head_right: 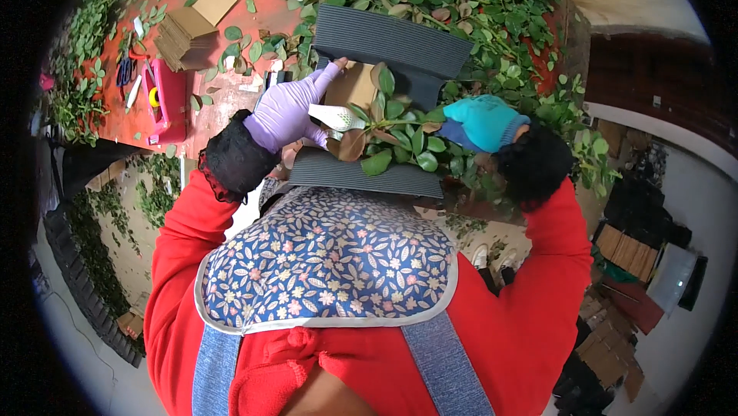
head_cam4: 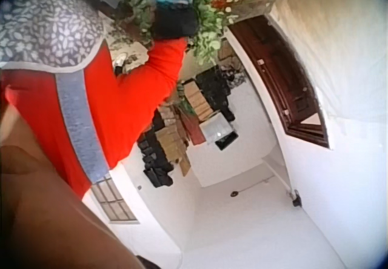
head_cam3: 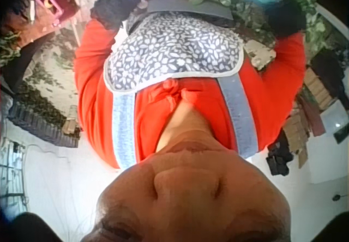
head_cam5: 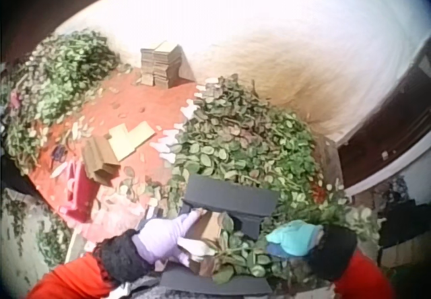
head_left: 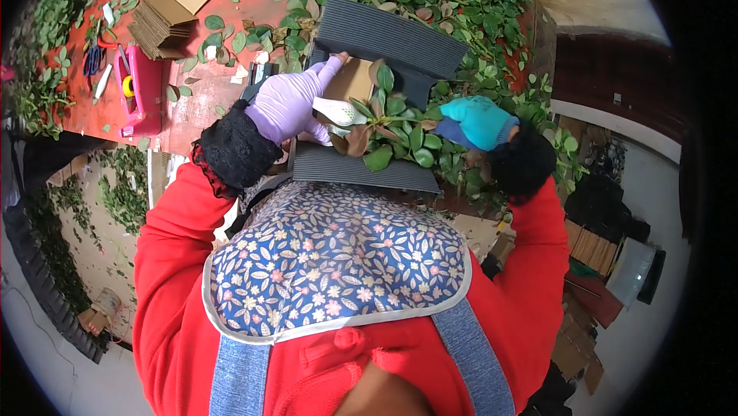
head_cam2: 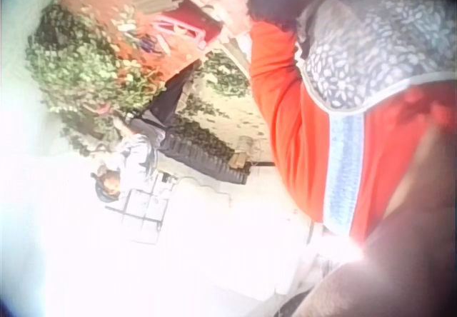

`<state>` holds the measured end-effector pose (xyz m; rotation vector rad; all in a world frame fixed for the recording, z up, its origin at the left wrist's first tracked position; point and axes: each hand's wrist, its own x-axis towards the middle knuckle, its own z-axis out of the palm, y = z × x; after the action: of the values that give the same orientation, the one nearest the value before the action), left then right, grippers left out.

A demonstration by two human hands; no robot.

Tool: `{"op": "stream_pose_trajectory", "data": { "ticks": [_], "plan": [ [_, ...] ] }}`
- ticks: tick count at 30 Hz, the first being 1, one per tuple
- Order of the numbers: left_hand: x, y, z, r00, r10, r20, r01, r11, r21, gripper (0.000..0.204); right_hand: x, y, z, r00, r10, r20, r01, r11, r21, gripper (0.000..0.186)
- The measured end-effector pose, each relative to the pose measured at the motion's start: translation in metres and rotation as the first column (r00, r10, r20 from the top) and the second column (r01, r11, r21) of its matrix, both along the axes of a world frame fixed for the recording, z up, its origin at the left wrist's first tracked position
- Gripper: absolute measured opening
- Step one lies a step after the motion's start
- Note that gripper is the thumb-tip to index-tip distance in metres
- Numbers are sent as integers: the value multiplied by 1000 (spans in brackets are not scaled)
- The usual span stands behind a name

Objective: The person arranges roses into a black box, placing the stems and leaves inside and then closing the lid with a cardboard insert.

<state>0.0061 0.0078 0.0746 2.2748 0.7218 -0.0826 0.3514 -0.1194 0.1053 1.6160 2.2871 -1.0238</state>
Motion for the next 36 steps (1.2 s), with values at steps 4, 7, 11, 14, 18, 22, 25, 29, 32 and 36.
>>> {"op": "stream_pose_trajectory", "data": {
  "ticks": [4,7,11,14,18,22,25,29,32,36],
  "plan": [
    [-2,0,-16,999,14,46,-15,1000,16,126,9,-5,-19,992,-129,-6,126,977,-174,35],
    [-1,1,-15,1000,1,15,-1,1000,15,127,9,-19,-42,996,-53,-70,52,999,-10,36],
    [-5,0,-18,1000,-7,31,5,998,59,120,-20,-7,-32,994,-107,31,111,983,-148,34],
    [-5,-3,-12,998,-46,52,41,995,92,109,-29,-11,-26,907,-421,-15,380,832,-405,41],
    [-6,-9,1,985,-89,147,69,988,138,79,-35,-25,-22,577,-817,-25,609,450,-653,42],
    [-10,-20,3,957,-259,127,219,938,268,44,-34,-44,-47,882,-458,-111,427,876,-225,27],
    [-9,-26,7,964,-233,125,196,947,255,27,-37,-37,-30,925,-355,-134,319,919,-234,25],
    [-2,-40,7,969,-214,-121,243,911,334,30,-37,-49,15,953,-302,6,302,953,-3,34],
    [-13,-44,13,982,-184,-35,185,926,328,31,-50,-58,51,973,-178,143,102,899,426,42],
    [-8,-48,14,982,-164,92,101,872,479,11,-40,-93,25,956,-161,246,129,981,143,43]
  ]
}}
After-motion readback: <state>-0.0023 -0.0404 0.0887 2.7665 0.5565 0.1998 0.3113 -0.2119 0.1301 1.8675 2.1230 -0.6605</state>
